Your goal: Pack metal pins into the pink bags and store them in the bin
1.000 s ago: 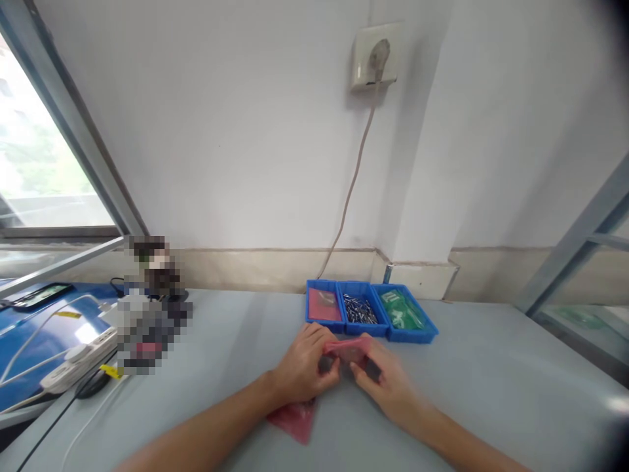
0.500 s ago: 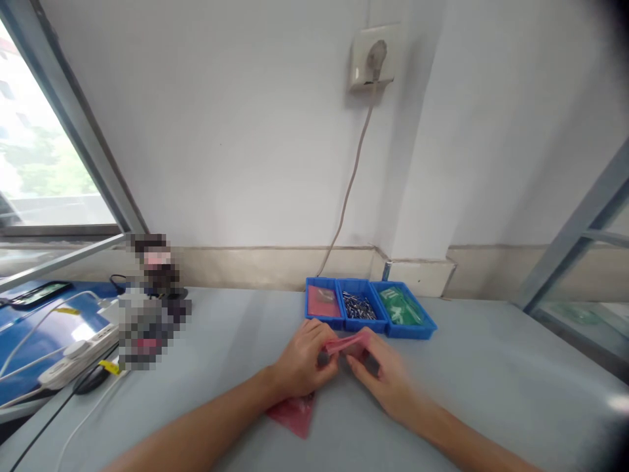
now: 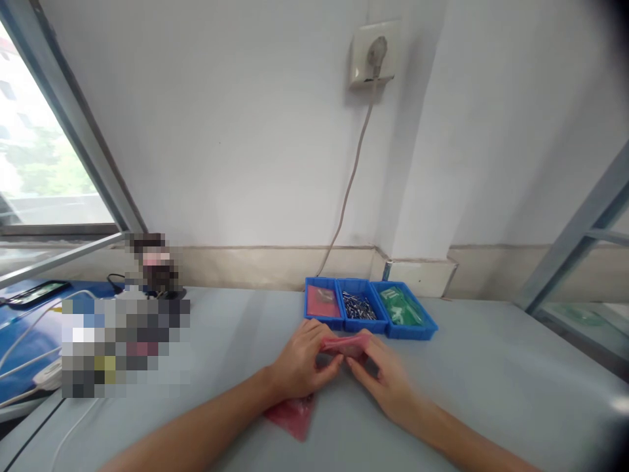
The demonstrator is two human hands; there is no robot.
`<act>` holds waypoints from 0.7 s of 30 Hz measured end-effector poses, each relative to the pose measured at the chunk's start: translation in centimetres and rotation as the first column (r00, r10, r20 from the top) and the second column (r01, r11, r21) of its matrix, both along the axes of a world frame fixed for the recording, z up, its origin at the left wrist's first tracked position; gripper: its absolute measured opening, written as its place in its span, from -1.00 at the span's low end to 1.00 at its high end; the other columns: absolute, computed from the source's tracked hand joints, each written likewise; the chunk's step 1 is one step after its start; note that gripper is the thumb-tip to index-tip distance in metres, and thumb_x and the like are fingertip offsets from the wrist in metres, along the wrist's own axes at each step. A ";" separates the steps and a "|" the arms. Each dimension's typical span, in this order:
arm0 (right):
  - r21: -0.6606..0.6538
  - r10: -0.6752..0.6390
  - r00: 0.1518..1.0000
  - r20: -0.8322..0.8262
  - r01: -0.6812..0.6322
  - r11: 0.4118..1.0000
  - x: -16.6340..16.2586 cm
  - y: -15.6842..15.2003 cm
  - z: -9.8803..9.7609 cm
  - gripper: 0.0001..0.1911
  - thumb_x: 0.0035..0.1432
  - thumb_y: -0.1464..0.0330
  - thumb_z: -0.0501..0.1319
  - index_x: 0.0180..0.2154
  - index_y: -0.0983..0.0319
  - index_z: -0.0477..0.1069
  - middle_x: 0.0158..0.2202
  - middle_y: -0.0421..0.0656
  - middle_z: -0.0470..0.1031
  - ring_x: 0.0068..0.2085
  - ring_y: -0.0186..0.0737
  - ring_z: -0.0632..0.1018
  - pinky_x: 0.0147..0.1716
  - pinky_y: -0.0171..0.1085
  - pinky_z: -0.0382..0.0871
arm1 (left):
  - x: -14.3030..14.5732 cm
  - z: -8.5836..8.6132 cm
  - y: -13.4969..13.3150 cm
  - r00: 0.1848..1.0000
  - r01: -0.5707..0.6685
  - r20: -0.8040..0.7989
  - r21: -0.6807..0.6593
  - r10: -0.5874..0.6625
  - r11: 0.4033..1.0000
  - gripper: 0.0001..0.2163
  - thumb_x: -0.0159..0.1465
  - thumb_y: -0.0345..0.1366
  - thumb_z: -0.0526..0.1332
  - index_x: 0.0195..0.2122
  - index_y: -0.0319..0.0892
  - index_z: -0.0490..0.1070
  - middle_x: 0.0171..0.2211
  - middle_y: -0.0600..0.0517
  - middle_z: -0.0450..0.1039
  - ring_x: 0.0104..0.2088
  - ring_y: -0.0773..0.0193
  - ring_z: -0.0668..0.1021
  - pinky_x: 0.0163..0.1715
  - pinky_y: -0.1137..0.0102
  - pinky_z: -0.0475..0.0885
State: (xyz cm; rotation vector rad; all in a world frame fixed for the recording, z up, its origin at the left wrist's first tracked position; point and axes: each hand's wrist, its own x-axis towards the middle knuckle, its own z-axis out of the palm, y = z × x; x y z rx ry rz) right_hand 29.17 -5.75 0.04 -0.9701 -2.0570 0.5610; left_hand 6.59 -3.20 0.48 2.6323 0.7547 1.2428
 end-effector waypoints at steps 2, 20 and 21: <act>0.001 0.008 1.000 -0.005 -0.008 1.000 -0.1 0.0 0.0 -0.73 0.52 0.29 0.13 0.12 0.07 0.53 -0.04 -0.07 0.59 -0.04 -0.04 0.57 -0.02 -0.06 0.51 | 0.0 -0.1 0.0 1.000 -0.010 0.003 0.002 0.010 1.000 -0.94 0.44 -0.30 0.18 -0.19 -0.14 0.38 -0.29 -0.03 0.50 -0.24 0.15 0.49 -0.17 0.22 0.41; -0.087 -0.047 0.998 -0.040 0.043 0.995 0.1 -0.2 0.3 -0.73 0.55 0.17 0.09 0.04 0.14 0.46 -0.15 -0.09 0.57 -0.18 -0.10 0.54 -0.16 -0.12 0.47 | 0.0 -0.4 0.2 0.999 -0.040 -0.018 0.000 0.040 0.999 -0.98 0.36 -0.37 0.19 -0.20 -0.14 0.36 -0.29 -0.03 0.47 -0.25 0.15 0.46 -0.19 0.24 0.42; -0.094 -0.048 0.998 -0.040 0.044 0.995 0.1 -0.3 0.3 -0.73 0.55 0.17 0.08 0.04 0.14 0.46 -0.16 -0.10 0.56 -0.19 -0.10 0.54 -0.16 -0.12 0.46 | 0.0 -0.5 0.2 0.999 -0.037 -0.016 0.003 0.037 0.999 -0.98 0.35 -0.38 0.19 -0.21 -0.14 0.36 -0.29 -0.02 0.47 -0.25 0.15 0.46 -0.19 0.24 0.42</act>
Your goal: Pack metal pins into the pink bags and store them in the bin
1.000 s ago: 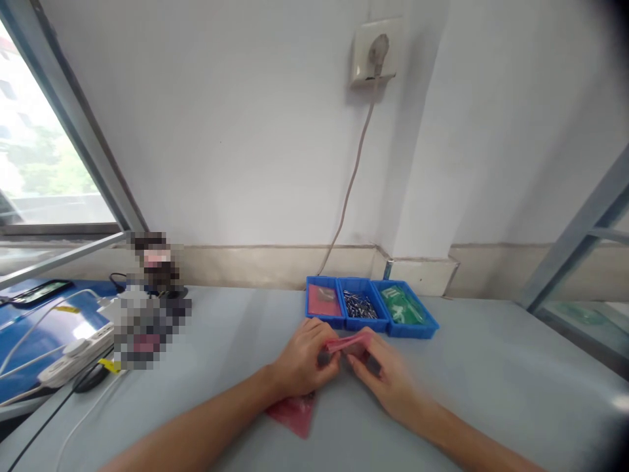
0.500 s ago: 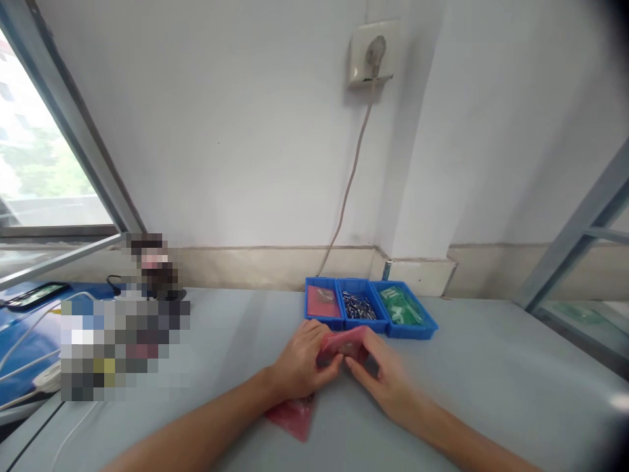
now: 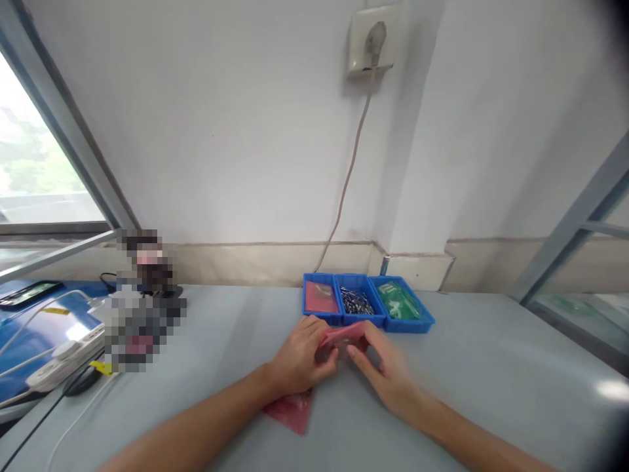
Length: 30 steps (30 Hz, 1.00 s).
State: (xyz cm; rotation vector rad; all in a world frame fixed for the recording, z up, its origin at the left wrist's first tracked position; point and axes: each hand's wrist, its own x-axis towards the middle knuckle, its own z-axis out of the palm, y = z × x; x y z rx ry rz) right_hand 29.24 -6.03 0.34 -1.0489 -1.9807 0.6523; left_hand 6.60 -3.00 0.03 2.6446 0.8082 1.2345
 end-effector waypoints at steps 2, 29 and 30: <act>-0.006 -0.006 1.000 -0.003 0.006 1.000 0.0 0.0 0.0 -0.72 0.56 0.15 0.07 0.03 0.14 0.46 -0.18 -0.11 0.53 -0.20 -0.11 0.52 -0.19 -0.13 0.45 | 0.0 -0.1 0.0 1.000 0.002 -0.002 -0.005 -0.002 1.000 -0.97 0.35 -0.40 0.19 -0.22 -0.13 0.35 -0.29 -0.02 0.46 -0.25 0.15 0.45 -0.19 0.24 0.42; -0.056 0.001 0.998 -0.055 -0.004 0.998 0.1 0.6 -0.5 -0.76 0.54 0.17 0.13 -0.01 0.11 0.51 -0.15 -0.14 0.59 -0.18 -0.12 0.54 -0.14 -0.17 0.43 | -0.4 -0.4 0.3 0.999 0.019 -0.023 -0.133 -0.023 0.991 -0.83 0.58 -0.22 0.11 -0.06 -0.16 0.43 -0.18 -0.04 0.51 -0.16 0.14 0.48 -0.10 0.23 0.42; -0.055 0.001 0.998 -0.056 -0.004 0.998 0.2 0.6 -0.5 -0.76 0.54 0.18 0.13 0.00 0.11 0.51 -0.15 -0.14 0.59 -0.19 -0.11 0.55 -0.14 -0.17 0.43 | -0.4 -0.5 0.3 1.000 0.015 -0.024 -0.131 -0.018 0.991 -0.83 0.58 -0.21 0.11 -0.08 -0.16 0.43 -0.20 -0.04 0.50 -0.17 0.14 0.47 -0.11 0.23 0.41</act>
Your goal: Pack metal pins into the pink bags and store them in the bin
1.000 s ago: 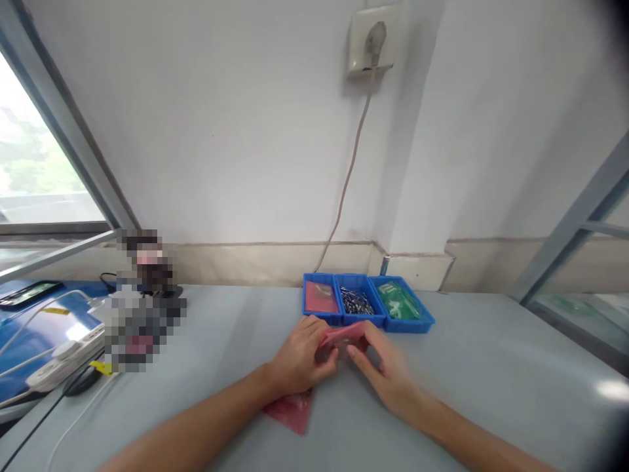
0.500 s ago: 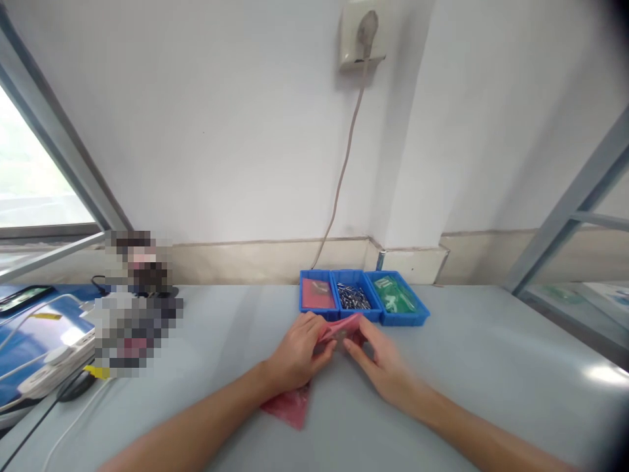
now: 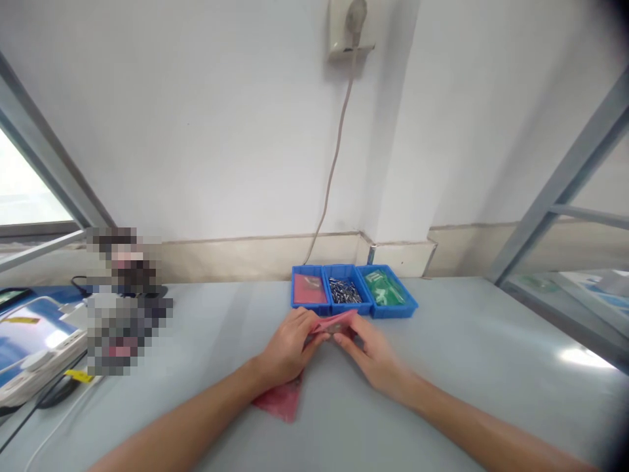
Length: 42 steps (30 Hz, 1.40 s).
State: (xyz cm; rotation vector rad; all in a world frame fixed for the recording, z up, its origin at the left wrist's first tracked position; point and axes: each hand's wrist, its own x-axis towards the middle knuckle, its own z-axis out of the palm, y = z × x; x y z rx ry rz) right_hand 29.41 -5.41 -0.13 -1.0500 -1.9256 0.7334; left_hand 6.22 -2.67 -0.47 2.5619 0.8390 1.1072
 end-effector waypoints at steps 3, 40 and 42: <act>-0.003 -0.006 1.000 -0.001 0.006 1.000 0.1 0.1 0.1 -0.79 0.52 0.20 0.16 0.00 0.09 0.54 -0.17 -0.16 0.60 -0.21 -0.12 0.55 -0.15 -0.17 0.43 | 0.0 0.0 0.0 1.000 -0.010 0.004 0.006 0.010 1.000 -0.81 0.58 -0.20 0.11 -0.12 -0.17 0.43 -0.24 -0.04 0.49 -0.22 0.14 0.45 -0.17 0.24 0.40; 0.145 0.026 0.999 0.031 -0.030 0.989 -0.2 0.1 0.5 -0.80 0.52 0.30 0.19 -0.18 0.09 0.57 -0.21 -0.17 0.56 -0.11 -0.10 0.50 -0.04 -0.11 0.36 | -0.1 0.5 -0.3 0.998 0.065 -0.012 0.020 -0.065 0.998 -0.76 0.59 -0.30 0.05 -0.21 -0.16 0.43 -0.24 -0.04 0.52 -0.21 0.15 0.45 -0.12 0.25 0.38; 0.158 0.022 0.999 0.036 -0.028 0.987 -0.2 0.2 0.5 -0.80 0.52 0.33 0.18 -0.20 0.11 0.55 -0.23 -0.17 0.55 -0.13 -0.10 0.50 -0.06 -0.11 0.36 | 0.0 0.5 -0.4 0.998 0.064 -0.013 0.022 -0.063 0.998 -0.74 0.60 -0.28 0.04 -0.21 -0.17 0.45 -0.24 -0.05 0.53 -0.21 0.15 0.47 -0.11 0.24 0.38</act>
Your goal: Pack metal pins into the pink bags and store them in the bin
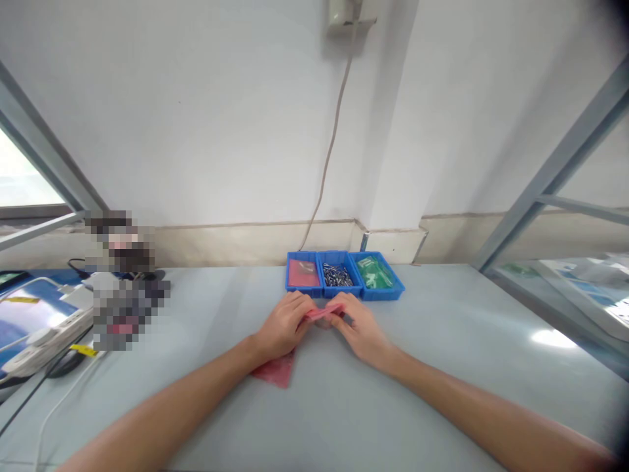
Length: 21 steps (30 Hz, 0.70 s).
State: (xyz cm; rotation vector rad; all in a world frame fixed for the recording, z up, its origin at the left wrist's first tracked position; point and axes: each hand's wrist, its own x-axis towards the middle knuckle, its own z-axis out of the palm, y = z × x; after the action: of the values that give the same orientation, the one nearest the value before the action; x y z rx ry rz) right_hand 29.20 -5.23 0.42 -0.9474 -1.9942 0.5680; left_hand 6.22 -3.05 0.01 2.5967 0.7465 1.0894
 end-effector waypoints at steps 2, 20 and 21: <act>0.006 0.001 1.000 0.004 -0.001 1.000 -0.1 0.0 0.0 -0.80 0.52 0.35 0.16 -0.19 0.12 0.53 -0.23 -0.16 0.55 -0.14 -0.10 0.50 -0.07 -0.12 0.37 | 0.1 0.0 -0.1 1.000 -0.008 -0.002 -0.001 0.008 1.000 -0.72 0.60 -0.27 0.02 -0.20 -0.17 0.46 -0.25 -0.06 0.54 -0.21 0.15 0.48 -0.10 0.24 0.39; 0.028 -0.027 0.999 -0.026 0.028 0.999 -0.8 0.2 -0.3 -0.76 0.57 0.31 0.05 -0.03 0.19 0.48 -0.18 -0.12 0.53 -0.16 -0.13 0.55 -0.07 -0.14 0.44 | 0.1 3.2 0.0 0.990 -0.116 -0.097 -0.162 0.101 0.980 -0.66 0.56 -0.06 0.10 -0.29 -0.15 0.41 -0.40 0.08 0.43 -0.40 0.26 0.45 -0.33 0.39 0.34; 0.039 -0.030 0.999 -0.023 0.030 0.999 -0.8 0.2 -0.2 -0.75 0.57 0.29 0.04 -0.02 0.18 0.48 -0.19 -0.12 0.52 -0.16 -0.13 0.54 -0.08 -0.13 0.44 | 0.0 3.4 0.1 0.989 -0.126 -0.104 -0.180 0.108 0.976 -0.65 0.55 -0.04 0.12 -0.29 -0.16 0.44 -0.41 0.07 0.44 -0.41 0.26 0.45 -0.35 0.39 0.32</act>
State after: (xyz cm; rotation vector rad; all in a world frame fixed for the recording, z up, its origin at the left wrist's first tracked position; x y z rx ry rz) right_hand 28.41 -5.08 0.26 -0.9417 -1.9614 0.5184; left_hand 6.23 -3.00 3.43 2.4856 0.9844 0.8855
